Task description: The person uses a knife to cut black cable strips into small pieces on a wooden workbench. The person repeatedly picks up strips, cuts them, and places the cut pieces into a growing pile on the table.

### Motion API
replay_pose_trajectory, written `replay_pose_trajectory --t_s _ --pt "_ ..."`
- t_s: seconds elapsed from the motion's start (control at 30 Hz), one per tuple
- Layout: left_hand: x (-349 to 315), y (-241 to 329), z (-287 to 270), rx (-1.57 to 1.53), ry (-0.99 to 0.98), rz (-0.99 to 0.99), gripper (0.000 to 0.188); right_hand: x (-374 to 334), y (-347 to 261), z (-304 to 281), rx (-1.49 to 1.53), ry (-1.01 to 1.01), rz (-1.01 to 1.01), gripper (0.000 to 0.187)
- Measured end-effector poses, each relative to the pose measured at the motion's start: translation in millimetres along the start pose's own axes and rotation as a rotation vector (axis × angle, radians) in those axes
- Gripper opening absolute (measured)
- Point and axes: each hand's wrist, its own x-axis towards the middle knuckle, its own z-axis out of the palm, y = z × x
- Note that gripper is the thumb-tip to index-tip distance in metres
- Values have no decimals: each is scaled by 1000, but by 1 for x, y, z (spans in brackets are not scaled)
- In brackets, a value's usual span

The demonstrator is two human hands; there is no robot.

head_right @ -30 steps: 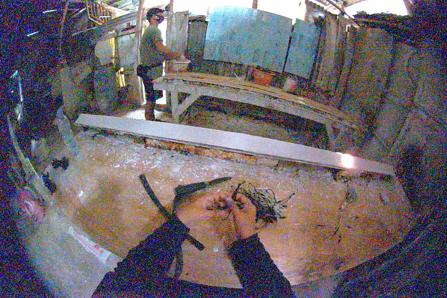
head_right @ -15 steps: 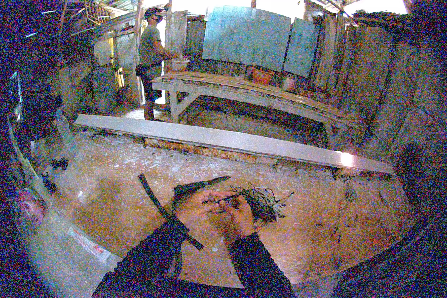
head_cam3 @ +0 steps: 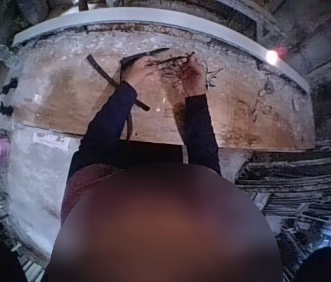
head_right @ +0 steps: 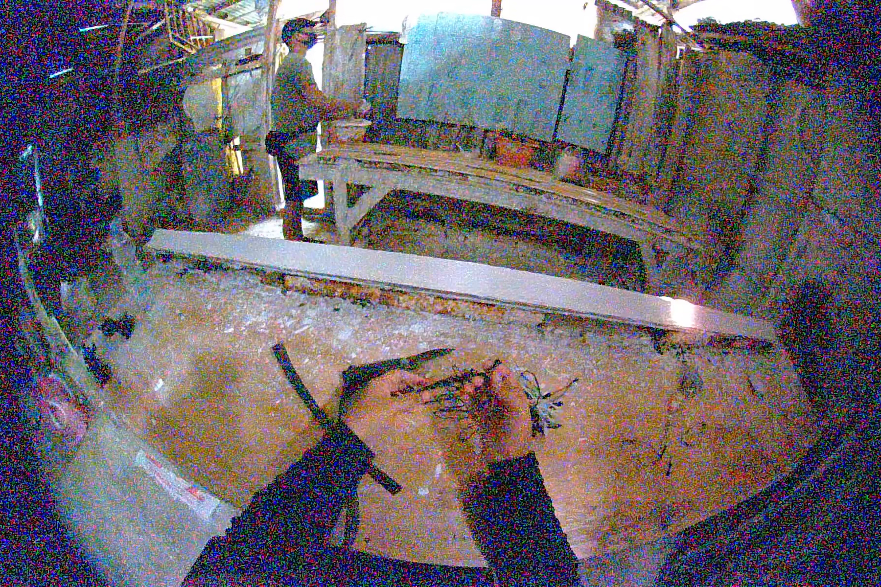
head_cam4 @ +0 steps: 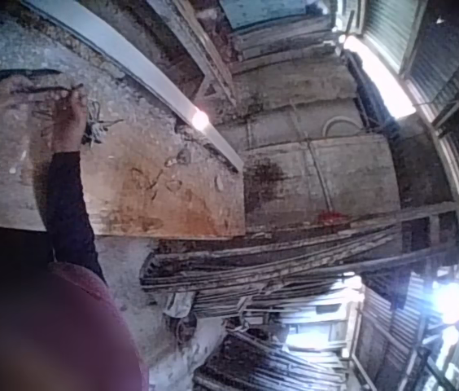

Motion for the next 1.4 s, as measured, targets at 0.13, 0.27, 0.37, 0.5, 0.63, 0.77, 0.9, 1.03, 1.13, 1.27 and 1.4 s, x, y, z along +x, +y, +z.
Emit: replay_pose_trajectory --t_s 0.13,0.27,0.37,0.5,0.63,0.77,0.9,1.03,1.13,1.27,1.4 --pt "4 -10 -2 23 33 87 33 -2 2 -1 -16 -24 -19 14" --pt "4 -7 0 -164 70 130 36 -1 1 -6 -225 -113 -55 12" --pt "0 2 0 -199 96 137 41 3 3 -8 -739 -6 -122 15" --pt "-5 15 -2 -325 -2 90 51 2 13 -6 -708 -14 -199 20" --pt "-8 23 3 -275 -142 130 56 -2 20 9 -809 68 -278 22" --pt "-15 25 13 -290 -448 148 55 -12 14 21 -968 104 -335 24" --pt "-15 21 20 -112 -572 195 48 -8 6 14 -616 244 -206 23" --pt "-11 16 13 -91 -235 189 33 4 7 2 -1107 163 -467 20" --pt "-7 16 0 76 107 216 20 0 12 1 -1048 181 -492 9" --pt "-5 21 -13 176 327 252 14 -5 17 4 -824 44 -354 4" --pt "-5 29 -21 -99 392 107 12 -4 16 3 -843 -178 -37 6"
